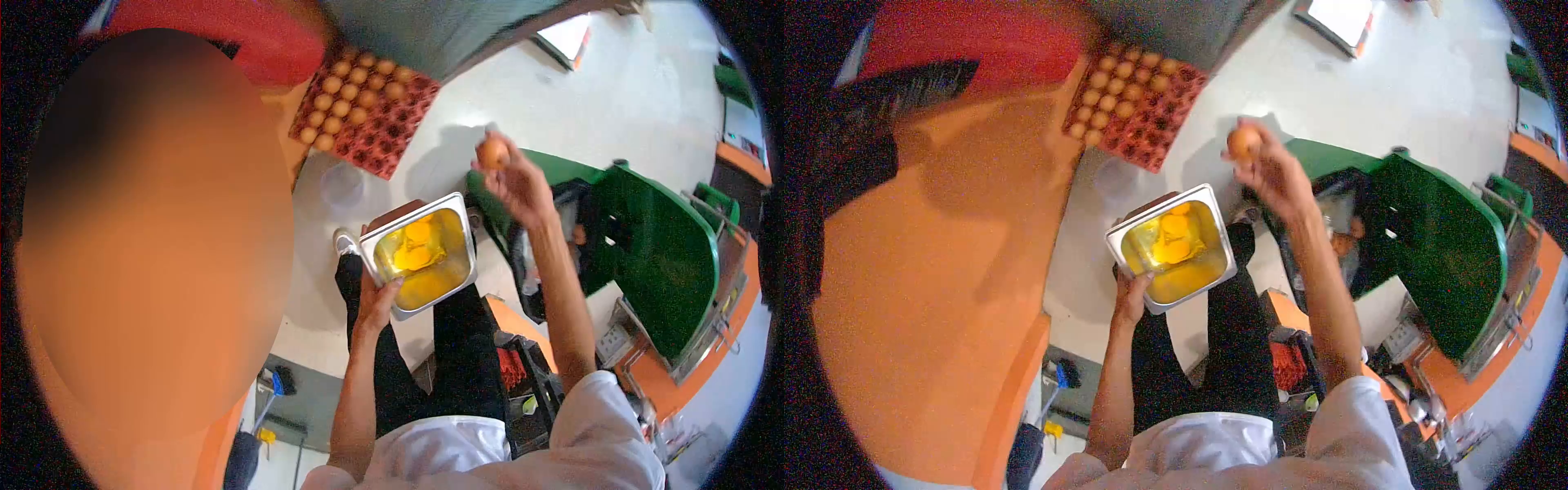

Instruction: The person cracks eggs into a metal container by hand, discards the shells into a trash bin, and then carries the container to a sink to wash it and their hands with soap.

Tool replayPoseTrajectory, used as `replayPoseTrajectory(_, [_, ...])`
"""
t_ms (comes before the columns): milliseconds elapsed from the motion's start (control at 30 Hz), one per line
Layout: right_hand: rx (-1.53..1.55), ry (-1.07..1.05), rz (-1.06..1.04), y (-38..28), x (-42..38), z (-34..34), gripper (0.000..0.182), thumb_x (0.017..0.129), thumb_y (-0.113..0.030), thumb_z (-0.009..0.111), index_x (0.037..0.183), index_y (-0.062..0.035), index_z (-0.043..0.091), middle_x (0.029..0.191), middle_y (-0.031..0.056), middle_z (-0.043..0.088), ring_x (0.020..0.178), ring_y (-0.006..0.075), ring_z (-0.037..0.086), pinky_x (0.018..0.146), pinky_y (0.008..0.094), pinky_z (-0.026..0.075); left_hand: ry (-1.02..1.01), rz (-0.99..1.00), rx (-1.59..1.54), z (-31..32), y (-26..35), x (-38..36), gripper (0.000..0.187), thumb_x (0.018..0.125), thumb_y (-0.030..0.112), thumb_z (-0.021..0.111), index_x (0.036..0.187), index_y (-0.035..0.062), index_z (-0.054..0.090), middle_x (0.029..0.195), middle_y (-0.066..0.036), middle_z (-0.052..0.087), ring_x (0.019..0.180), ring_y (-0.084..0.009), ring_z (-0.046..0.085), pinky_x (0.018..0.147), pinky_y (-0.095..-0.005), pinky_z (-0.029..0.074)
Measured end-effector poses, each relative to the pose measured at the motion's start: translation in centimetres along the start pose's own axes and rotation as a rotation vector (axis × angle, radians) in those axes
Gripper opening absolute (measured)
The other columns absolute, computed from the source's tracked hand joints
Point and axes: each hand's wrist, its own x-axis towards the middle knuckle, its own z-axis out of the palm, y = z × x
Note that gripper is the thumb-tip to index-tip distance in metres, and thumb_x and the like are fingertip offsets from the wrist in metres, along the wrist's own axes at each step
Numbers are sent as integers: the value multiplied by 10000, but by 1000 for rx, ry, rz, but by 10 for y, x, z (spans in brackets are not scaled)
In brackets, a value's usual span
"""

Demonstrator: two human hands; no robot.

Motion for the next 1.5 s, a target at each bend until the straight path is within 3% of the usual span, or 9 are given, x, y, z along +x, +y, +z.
replayPoseTrajectory(167, [144,28,-90,-25,-134,-17,416,866,-46,560,1250,-98,408,1203,205,566,1084,383,649,739,395,653,-139,-159,67,20,13,-13,619,818,182,576,1385,-30,444,1310,-132,564,1204,-238,549,1031,-369,438])
replayPoseTrajectory(367, [-62,249,-216,-57,-252,-38,516,964,-350,603,1397,-133,425,1164,168,594,950,246,656,711,305,526,-327,-210,159,97,48,-20,693,834,205,577,1449,-24,352,1381,-163,497,1280,-261,478,1101,-374,361])
replayPoseTrajectory(633, [16,427,-414,-57,-329,-82,471,922,-229,612,1334,-76,443,1123,141,564,878,190,585,691,289,475,-557,-245,234,180,48,-16,697,843,247,577,1439,-41,357,1366,-169,504,1241,-263,502,1075,-369,384])
replayPoseTrajectory(767, [-411,708,-487,-59,-357,-96,373,954,-207,592,1279,-63,478,1101,98,554,894,151,571,727,288,481,-593,-353,237,205,42,-6,706,851,249,568,1452,-39,335,1342,-157,516,1220,-260,515,1057,-360,405])
replayPoseTrajectory(967, [-269,1183,-1115,-37,-346,-112,310,958,-168,574,1225,-36,489,1060,106,568,823,173,552,694,301,481,-696,-316,410,241,62,-4,674,863,228,522,1452,-37,329,1376,-150,482,1247,-246,489,1080,-351,382])
replayPoseTrajectory(1033, [-481,1337,-1019,-9,-323,-113,306,932,-159,604,1195,-31,514,1097,100,571,889,194,572,776,311,490,-720,-337,396,247,56,0,671,861,224,519,1452,-34,333,1378,-145,479,1252,-243,484,1086,-349,375])
replayPoseTrajectory(1133, [-992,859,-816,-18,-312,-87,282,847,-81,697,1096,7,597,1049,175,606,976,327,600,897,374,468,-672,-239,358,251,49,-1,406,910,226,531,1223,-29,574,1133,-98,641,993,-177,628,891,-315,504])
replayPoseTrajectory(1367, [-340,850,-576,-19,-330,-108,325,903,-125,638,1193,-24,532,999,93,581,828,145,556,730,281,479,-701,-261,424,244,40,4,468,896,237,536,1285,-24,535,1182,-110,622,1051,-187,612,929,-317,490])
replayPoseTrajectory(1500, [-395,737,-433,-49,-356,-94,394,923,-140,616,1281,-71,466,996,73,567,773,115,535,686,258,468,-746,-280,409,254,32,0,735,849,255,527,1486,-33,299,1444,-179,432,1344,-282,403,1143,-369,285])
